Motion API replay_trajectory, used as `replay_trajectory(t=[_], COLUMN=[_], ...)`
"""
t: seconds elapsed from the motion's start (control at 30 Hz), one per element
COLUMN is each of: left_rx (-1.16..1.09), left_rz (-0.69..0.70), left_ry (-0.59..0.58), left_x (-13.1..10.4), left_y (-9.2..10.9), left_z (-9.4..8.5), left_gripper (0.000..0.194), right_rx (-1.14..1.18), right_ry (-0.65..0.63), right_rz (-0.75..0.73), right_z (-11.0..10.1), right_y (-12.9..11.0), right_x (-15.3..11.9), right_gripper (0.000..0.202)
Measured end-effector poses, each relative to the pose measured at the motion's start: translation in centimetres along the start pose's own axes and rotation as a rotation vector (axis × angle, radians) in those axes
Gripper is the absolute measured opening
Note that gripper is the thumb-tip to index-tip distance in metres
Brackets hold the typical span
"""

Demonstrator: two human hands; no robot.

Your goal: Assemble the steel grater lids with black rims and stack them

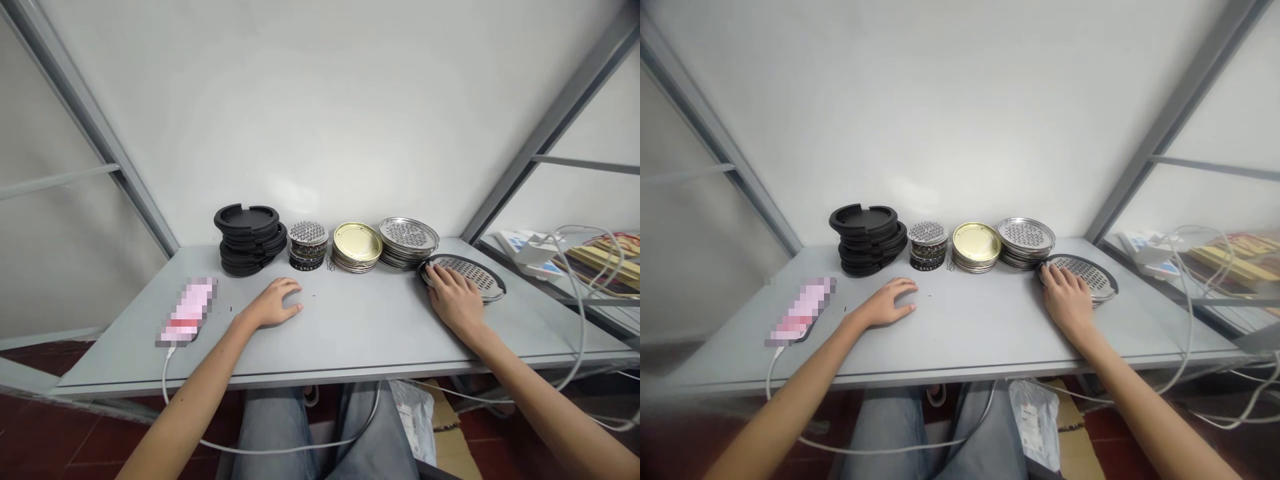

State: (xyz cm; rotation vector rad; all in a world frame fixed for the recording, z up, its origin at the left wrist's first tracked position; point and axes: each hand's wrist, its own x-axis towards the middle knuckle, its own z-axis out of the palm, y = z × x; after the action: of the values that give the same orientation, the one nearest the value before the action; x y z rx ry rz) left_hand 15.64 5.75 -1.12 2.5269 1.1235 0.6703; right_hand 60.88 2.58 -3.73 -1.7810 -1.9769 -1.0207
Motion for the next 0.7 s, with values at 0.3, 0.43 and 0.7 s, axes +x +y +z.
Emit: replay_trajectory(t=[0.3, 0.43, 0.7], left_rx=[0.006, 0.015, 0.095], left_rz=[-0.021, -0.095, -0.129], left_ry=[0.036, 0.104, 0.107], left_x=[0.4, 0.5, 0.7], left_y=[-0.5, -0.3, -0.7], left_z=[0.6, 0.7, 1.3], left_gripper=[0.036, 0.051, 0.042], right_rx=[0.337, 0.645, 0.959], right_ry=[0.071, -0.077, -0.186], right_rz=[-0.158, -0.281, -0.470], right_z=[-1.4, -2.8, -2.7], right_y=[-2.6, -6.7, -15.8], right_x=[1.0, 3.4, 8.7], right_gripper=[0.035, 0.032, 0.034])
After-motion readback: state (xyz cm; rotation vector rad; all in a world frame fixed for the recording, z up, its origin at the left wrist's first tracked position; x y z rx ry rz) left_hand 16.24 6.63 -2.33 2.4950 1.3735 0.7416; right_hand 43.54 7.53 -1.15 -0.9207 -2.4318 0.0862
